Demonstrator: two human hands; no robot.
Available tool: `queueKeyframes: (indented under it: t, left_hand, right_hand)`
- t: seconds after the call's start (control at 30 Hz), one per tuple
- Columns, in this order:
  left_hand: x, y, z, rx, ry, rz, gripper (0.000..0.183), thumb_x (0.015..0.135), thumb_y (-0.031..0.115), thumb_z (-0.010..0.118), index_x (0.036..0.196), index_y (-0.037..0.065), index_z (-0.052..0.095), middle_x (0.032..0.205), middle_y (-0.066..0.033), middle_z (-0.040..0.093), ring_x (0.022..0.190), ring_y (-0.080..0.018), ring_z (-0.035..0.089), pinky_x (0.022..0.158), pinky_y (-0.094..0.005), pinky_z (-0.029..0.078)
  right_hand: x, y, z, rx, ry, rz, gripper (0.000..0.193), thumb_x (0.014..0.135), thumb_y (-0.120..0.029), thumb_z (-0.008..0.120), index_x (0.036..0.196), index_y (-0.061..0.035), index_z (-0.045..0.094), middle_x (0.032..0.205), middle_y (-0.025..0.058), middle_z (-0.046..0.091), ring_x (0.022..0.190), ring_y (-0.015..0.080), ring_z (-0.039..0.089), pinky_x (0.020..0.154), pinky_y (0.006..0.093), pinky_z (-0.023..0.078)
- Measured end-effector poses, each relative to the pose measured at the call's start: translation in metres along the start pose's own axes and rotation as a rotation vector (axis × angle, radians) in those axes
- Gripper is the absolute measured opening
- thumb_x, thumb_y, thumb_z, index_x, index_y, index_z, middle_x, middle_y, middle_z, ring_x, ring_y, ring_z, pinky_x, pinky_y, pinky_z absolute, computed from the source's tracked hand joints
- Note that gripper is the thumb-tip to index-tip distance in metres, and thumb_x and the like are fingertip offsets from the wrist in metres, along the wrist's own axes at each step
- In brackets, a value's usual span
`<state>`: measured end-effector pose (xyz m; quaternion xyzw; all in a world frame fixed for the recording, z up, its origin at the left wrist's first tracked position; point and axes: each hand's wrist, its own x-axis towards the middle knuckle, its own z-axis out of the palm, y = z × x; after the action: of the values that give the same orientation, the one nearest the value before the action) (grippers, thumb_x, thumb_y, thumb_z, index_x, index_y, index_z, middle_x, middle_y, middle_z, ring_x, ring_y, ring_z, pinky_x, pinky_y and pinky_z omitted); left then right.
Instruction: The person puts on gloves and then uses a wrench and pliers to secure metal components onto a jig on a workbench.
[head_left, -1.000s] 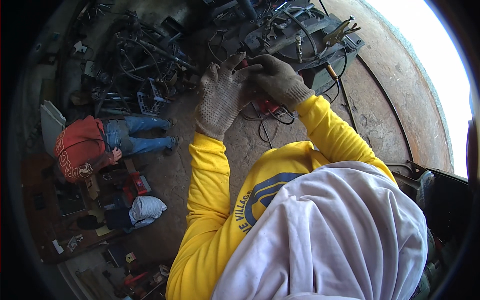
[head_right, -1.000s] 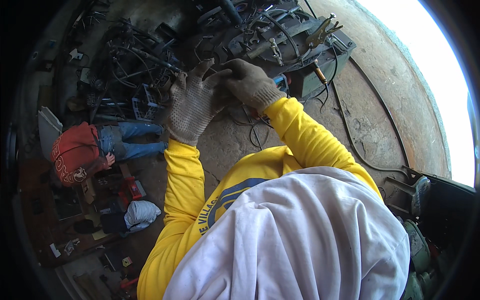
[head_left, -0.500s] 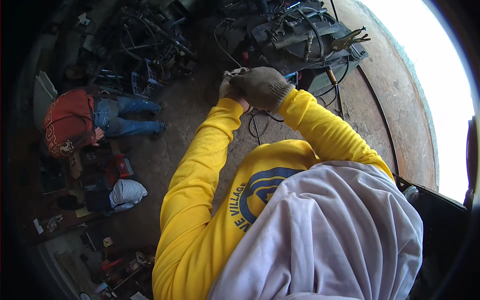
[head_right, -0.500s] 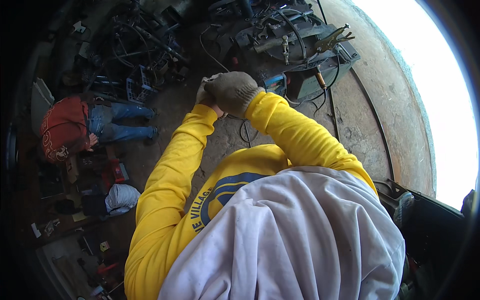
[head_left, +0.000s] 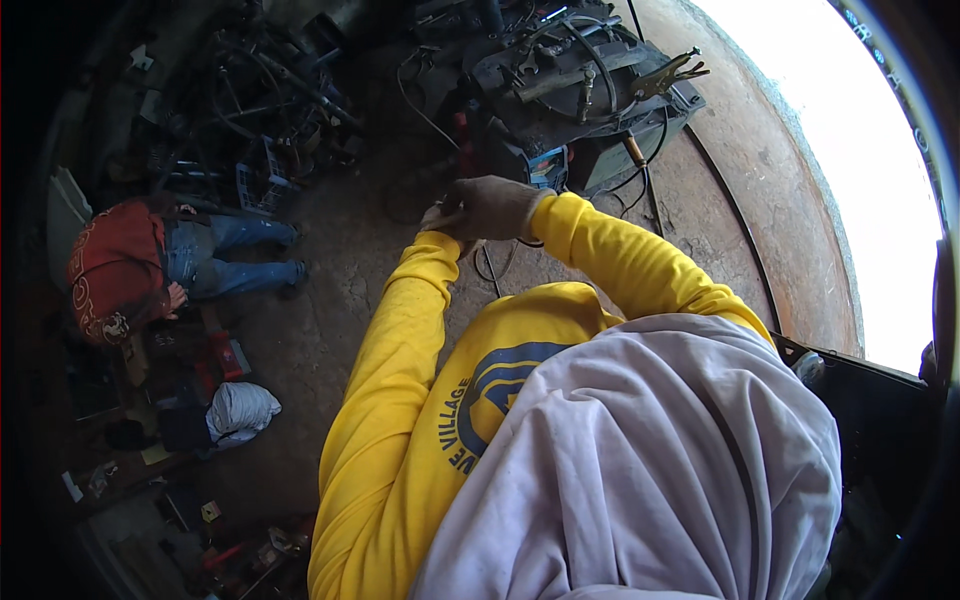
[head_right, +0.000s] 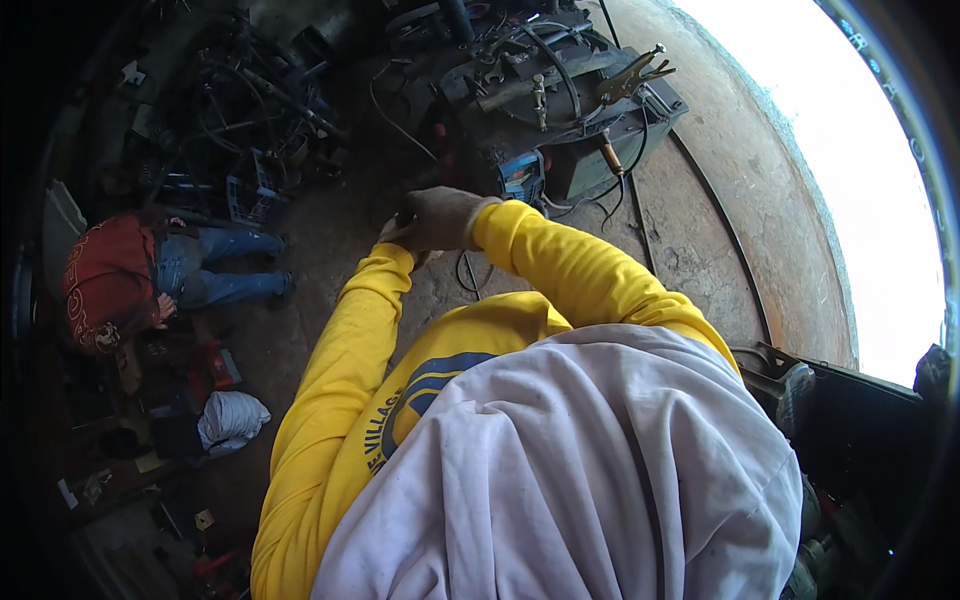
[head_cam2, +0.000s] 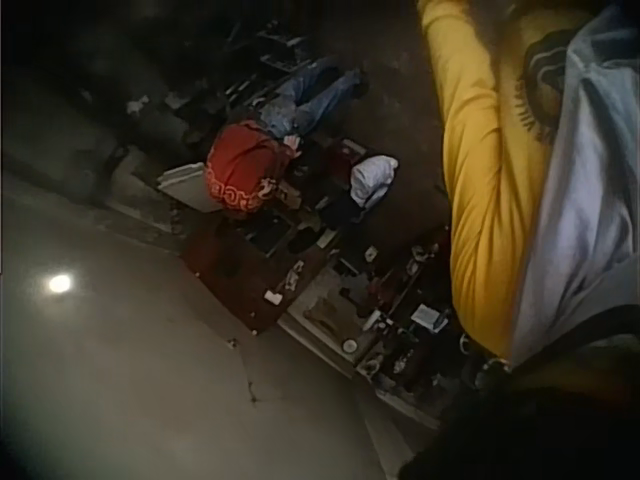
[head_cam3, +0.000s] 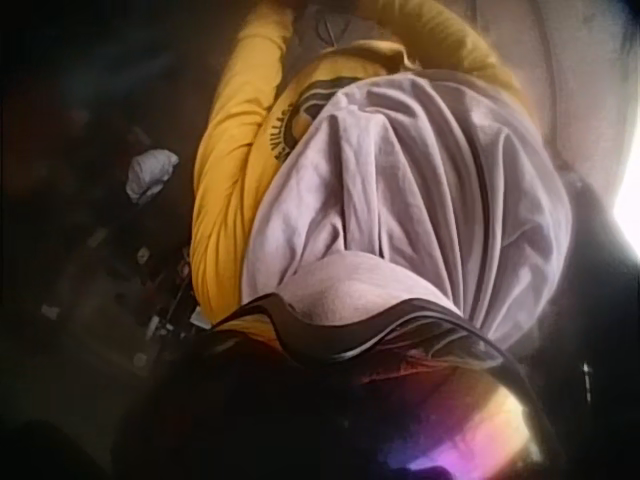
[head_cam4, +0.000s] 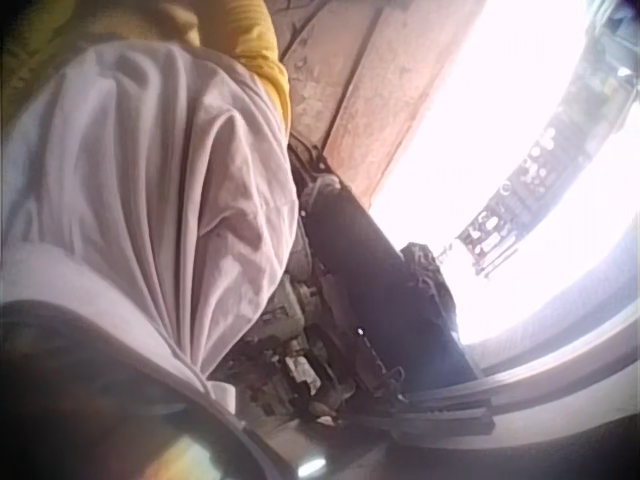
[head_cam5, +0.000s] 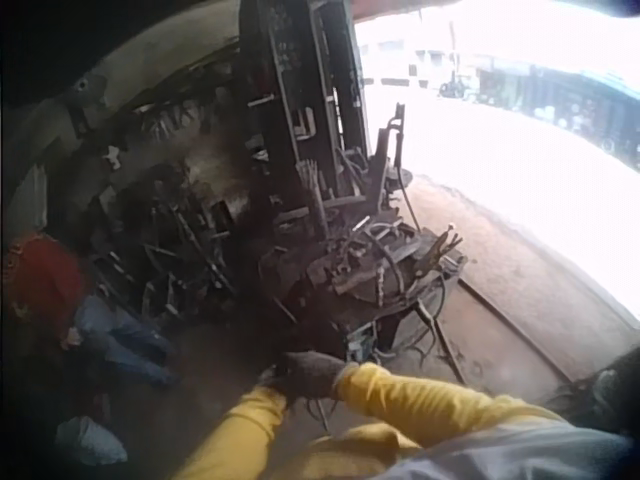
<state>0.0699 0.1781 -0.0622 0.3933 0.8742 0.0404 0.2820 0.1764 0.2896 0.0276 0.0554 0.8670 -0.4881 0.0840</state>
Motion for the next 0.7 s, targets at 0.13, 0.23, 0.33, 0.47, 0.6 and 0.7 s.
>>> queueKeyframes:
  t: [0.13, 0.23, 0.33, 0.47, 0.6, 0.7]
  left_hand:
    - [0.01, 0.003, -0.004, 0.177, -0.021, -0.012, 0.048, 0.093, 0.043, 0.056, 0.13, 0.014, 0.059, 0.131, -0.0132, 0.062, 0.124, -0.0292, 0.057, 0.1, -0.0389, 0.046]
    - [0.009, 0.018, -0.037, 0.288, -0.121, -0.116, 0.054, 0.093, 0.053, 0.048, 0.126, 0.014, 0.064, 0.129, -0.0137, 0.063, 0.123, -0.0309, 0.058, 0.099, -0.0409, 0.047]
    - [-0.002, 0.022, -0.037, 0.268, -0.104, -0.222, 0.063, 0.095, 0.061, 0.037, 0.124, 0.013, 0.065, 0.129, -0.0141, 0.063, 0.123, -0.0312, 0.058, 0.1, -0.0415, 0.047]
    - [-0.008, 0.019, 0.021, 0.24, -0.002, -0.107, 0.063, 0.095, 0.062, 0.037, 0.123, 0.012, 0.066, 0.127, -0.014, 0.064, 0.12, -0.0309, 0.059, 0.098, -0.0413, 0.047]
    - [-0.023, 0.013, 0.057, 0.117, -0.077, -0.029, 0.064, 0.095, 0.062, 0.038, 0.121, 0.012, 0.066, 0.124, -0.0138, 0.064, 0.117, -0.0305, 0.06, 0.097, -0.0411, 0.048]
    - [-0.023, -0.014, 0.056, 0.041, -0.108, -0.048, 0.064, 0.095, 0.063, 0.038, 0.12, 0.011, 0.066, 0.122, -0.0138, 0.065, 0.115, -0.0303, 0.061, 0.095, -0.0409, 0.048]
  right_hand:
    - [-0.001, 0.0, 0.008, -0.599, 0.266, 0.029, 0.026, 0.084, -0.021, 0.066, 0.105, -0.0057, 0.068, 0.107, 0.0164, 0.07, 0.096, 0.0318, 0.07, 0.081, 0.0425, 0.056]
    - [-0.002, 0.01, 0.028, -0.682, 0.082, 0.1, 0.021, 0.085, -0.019, 0.064, 0.101, -0.0078, 0.071, 0.095, 0.0152, 0.072, 0.09, 0.0307, 0.071, 0.075, 0.0419, 0.057]
    - [-0.008, -0.011, 0.034, -0.763, 0.115, -0.037, 0.019, 0.084, -0.019, 0.062, 0.094, -0.0064, 0.073, 0.091, 0.014, 0.073, 0.083, 0.0312, 0.072, 0.07, 0.0432, 0.057]
    - [0.003, -0.039, 0.022, -0.665, 0.101, 0.071, 0.021, 0.08, -0.014, 0.065, 0.097, -0.0086, 0.075, 0.098, 0.0117, 0.073, 0.094, 0.0306, 0.071, 0.075, 0.0417, 0.057]
    - [-0.001, -0.043, 0.045, -0.659, -0.057, 0.049, 0.028, 0.083, -0.015, 0.061, 0.108, -0.0115, 0.072, 0.109, 0.0141, 0.071, 0.101, 0.0299, 0.069, 0.082, 0.0424, 0.057]
    - [-0.023, -0.081, 0.047, -0.837, 0.081, 0.294, 0.027, 0.086, -0.016, 0.06, 0.109, -0.0112, 0.071, 0.113, 0.0136, 0.069, 0.103, 0.0317, 0.068, 0.083, 0.0437, 0.057]
